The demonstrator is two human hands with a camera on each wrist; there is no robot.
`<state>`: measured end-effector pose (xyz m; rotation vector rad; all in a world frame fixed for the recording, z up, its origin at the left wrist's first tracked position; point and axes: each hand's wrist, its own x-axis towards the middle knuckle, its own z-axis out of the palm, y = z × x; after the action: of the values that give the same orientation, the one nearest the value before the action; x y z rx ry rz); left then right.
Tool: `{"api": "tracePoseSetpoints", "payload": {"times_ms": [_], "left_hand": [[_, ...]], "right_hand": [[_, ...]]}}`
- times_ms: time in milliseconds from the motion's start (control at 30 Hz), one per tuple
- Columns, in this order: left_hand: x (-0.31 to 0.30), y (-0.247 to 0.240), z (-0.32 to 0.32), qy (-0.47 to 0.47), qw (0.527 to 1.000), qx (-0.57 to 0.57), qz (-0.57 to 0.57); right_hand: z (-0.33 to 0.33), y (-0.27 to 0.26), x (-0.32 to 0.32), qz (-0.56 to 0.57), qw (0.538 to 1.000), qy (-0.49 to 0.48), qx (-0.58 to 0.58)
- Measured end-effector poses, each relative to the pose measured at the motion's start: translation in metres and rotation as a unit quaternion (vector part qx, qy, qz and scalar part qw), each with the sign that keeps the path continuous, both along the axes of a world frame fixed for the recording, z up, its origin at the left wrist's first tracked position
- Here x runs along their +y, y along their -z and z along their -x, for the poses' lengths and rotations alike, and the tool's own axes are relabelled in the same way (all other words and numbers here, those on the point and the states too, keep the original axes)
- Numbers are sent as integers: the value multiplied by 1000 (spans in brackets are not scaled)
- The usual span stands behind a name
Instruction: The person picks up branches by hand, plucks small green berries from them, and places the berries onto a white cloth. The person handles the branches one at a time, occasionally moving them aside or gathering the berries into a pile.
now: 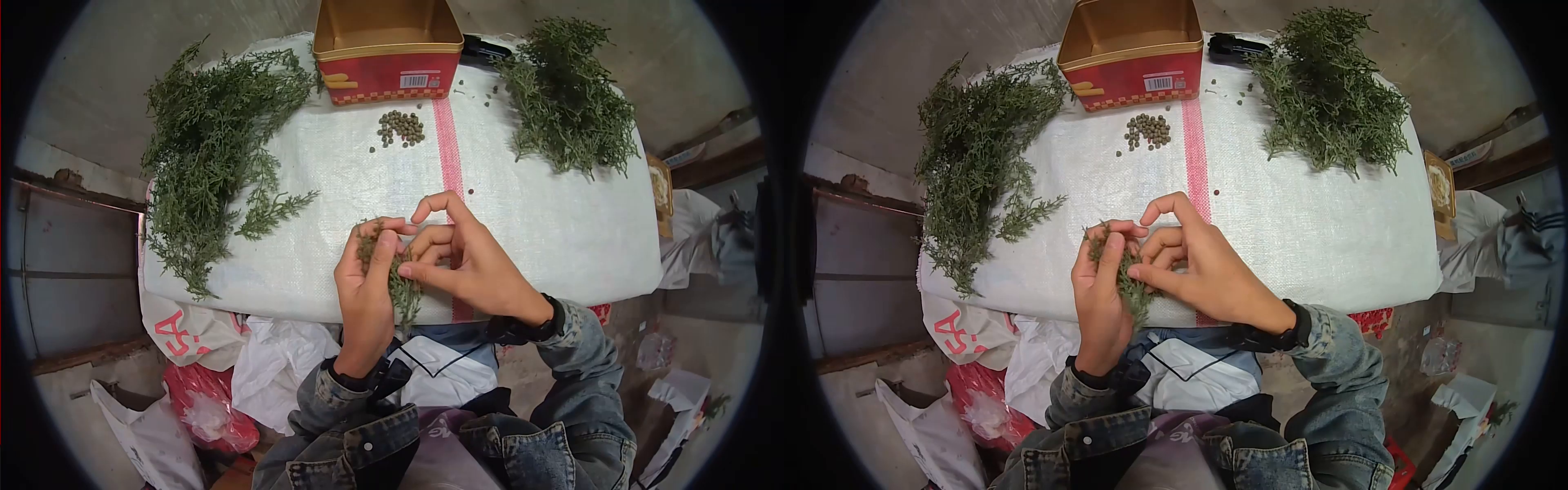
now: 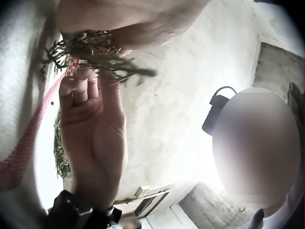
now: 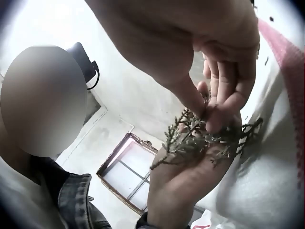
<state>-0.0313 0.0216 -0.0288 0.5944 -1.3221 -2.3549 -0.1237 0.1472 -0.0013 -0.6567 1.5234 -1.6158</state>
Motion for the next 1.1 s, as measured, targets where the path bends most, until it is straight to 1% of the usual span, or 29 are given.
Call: {"api": "tracePoseSetpoints", "payload": {"times_ms": [67,100,133,167,200,233,267,300,400,433,500,533,567,633,667,700,800,900,933,1067,1100], "left_hand": [[-3,1,-3,4,1000,0,-15],[-5,1,-3,8,1000,0,-29],[-6,0,-4,13,999,-3,-44],[-8,-1,-5,13,999,-4,-48],[-9,-1,-7,27,998,-4,-54],[-9,-2,-9,43,997,-5,-62],[-9,-2,-9,60,996,-3,-69],[-9,-3,-10,64,995,-2,-73],[-13,-4,-15,111,978,34,-171],[-16,-3,-19,110,978,34,-172],[-18,1,-22,142,968,72,-193],[-19,1,-22,158,962,91,-203],[-20,1,-21,158,961,95,-204],[-22,-3,-25,139,978,46,-149],[-23,-4,-27,128,984,22,-122],[-23,-6,-28,125,984,22,-124],[-24,-11,-30,113,992,-15,-59],[-24,-7,-32,100,993,-5,-60],[-24,-7,-34,94,994,-3,-59],[-25,-22,-35,81,994,-30,-67],[-26,-22,-35,79,994,-27,-65]], "right_hand": [[6,-7,0,-3,1000,4,16],[16,-20,2,-58,990,-21,127],[28,-33,5,-115,965,-47,233],[39,-39,4,-170,924,-72,334],[51,-38,1,-175,924,-73,332],[66,-35,-1,-190,875,-2,445],[80,-31,-4,-201,807,69,551],[93,-27,-6,-207,805,69,552],[116,-7,-20,-230,802,58,548],[118,1,-28,-224,780,85,579],[123,6,-39,-209,724,137,643],[124,5,-41,-211,720,136,647],[123,4,-45,-239,733,125,624],[120,7,-51,-295,761,98,570],[119,9,-54,-294,760,94,572],[119,10,-53,-280,757,99,582],[118,15,-53,-251,752,108,600],[119,19,-57,-272,720,123,626],[117,21,-57,-270,725,121,622],[114,8,-56,-247,719,131,637],[107,-3,-54,-240,741,142,612]]}}
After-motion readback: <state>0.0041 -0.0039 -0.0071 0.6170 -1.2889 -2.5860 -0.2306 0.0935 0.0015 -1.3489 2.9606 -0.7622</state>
